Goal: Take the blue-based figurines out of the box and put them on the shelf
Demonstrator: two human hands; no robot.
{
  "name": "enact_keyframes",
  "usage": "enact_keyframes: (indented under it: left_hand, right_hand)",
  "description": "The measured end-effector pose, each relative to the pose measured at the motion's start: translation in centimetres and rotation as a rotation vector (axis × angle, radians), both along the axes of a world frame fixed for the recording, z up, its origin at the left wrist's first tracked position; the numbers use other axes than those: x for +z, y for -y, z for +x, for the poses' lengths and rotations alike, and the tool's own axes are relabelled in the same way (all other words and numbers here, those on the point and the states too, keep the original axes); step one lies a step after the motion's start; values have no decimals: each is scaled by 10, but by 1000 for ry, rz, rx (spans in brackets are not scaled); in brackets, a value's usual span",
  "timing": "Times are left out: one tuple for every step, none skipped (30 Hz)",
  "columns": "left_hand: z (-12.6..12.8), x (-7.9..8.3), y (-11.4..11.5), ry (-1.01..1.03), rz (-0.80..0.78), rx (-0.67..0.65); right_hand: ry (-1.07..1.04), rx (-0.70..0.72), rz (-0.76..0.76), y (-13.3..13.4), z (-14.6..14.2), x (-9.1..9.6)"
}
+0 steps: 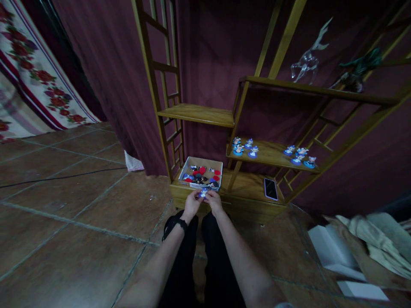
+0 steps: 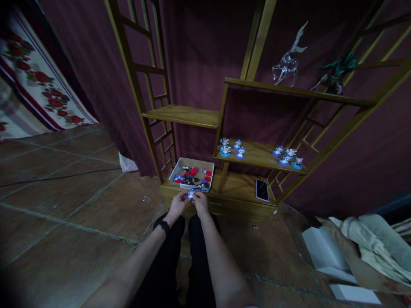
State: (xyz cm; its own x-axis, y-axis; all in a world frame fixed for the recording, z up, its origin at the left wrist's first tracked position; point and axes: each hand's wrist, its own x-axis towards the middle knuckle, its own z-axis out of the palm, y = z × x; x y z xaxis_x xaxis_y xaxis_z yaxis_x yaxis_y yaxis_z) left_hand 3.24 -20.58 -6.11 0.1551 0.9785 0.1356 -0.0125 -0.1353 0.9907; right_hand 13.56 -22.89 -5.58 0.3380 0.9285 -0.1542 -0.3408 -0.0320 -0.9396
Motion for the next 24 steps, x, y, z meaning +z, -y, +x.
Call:
enact_keyframes:
  left_hand:
    - [1,-1,1,-52,46,12]
    - [1,-1,2,-108,90,22]
    - [1,-1,4,-166,131,33]
    - [1,0,6,-225,171,48]
    - [1,1,8,-285,210,65]
    - [1,3,11,-345,250,80]
    - [0,6,12,-402,289,91]
    - [0,10,14,-454,330,93]
    - [0,14,16,-499,371,85]
    - [-1,18,17,-537,410,72]
    - [-1,22,17,-570,447,55]
    - [-1,25,17,-600,481,34]
    - [-1,28,17,-632,511,10]
    - [-1,31,17,-666,537,-16]
    - [-2,33,16,-702,559,-40]
    - [-2,35,15,-741,578,-64]
    - [-3,36,13,-779,594,-85]
    - [-4,36,12,-815,607,-104]
    - [-5,36,11,-848,620,-121]
    - [-5,36,10,-878,633,-139]
    - [-6,36,9,-905,646,-158]
    - [-7,35,8,-931,660,-174]
    - [-8,35,8,-956,675,-187]
    - [-8,35,7,-982,690,-197]
  right_hand:
    - [-6,-5,4,0,0,0]
    - [-9,-12,7,1,0,1]
    - [-12,-19,8,1,0,1]
    - [-14,-22,9,1,0,2]
    - [-17,-19,11,1,1,2]
    - [-22,-13,14,1,1,2]
    - [-28,-6,16,1,1,2]
    - [-37,0,17,1,1,2]
    - [-47,2,16,0,1,2]
    - [-57,-2,13,0,2,1]
    - [-68,-10,8,-1,2,1]
    - [-83,-20,4,-2,2,1]
    - [-102,-30,1,-2,2,1]
    - [-126,-40,0,-3,2,0]
    - [-155,-48,1,-3,2,1]
    - [-186,-53,3,-4,2,1]
    - [-215,-53,6,-4,2,1]
    - [-240,-51,8,-5,2,1]
    - [-260,-46,8,-5,2,1]
    - [-277,-45,6,-5,2,1]
    - [-289,-43,2,-6,3,1]
    - [-298,-41,-5,-7,3,1]
    - [-303,-38,-15,-7,3,0]
    - [-302,-36,-25,-8,4,0]
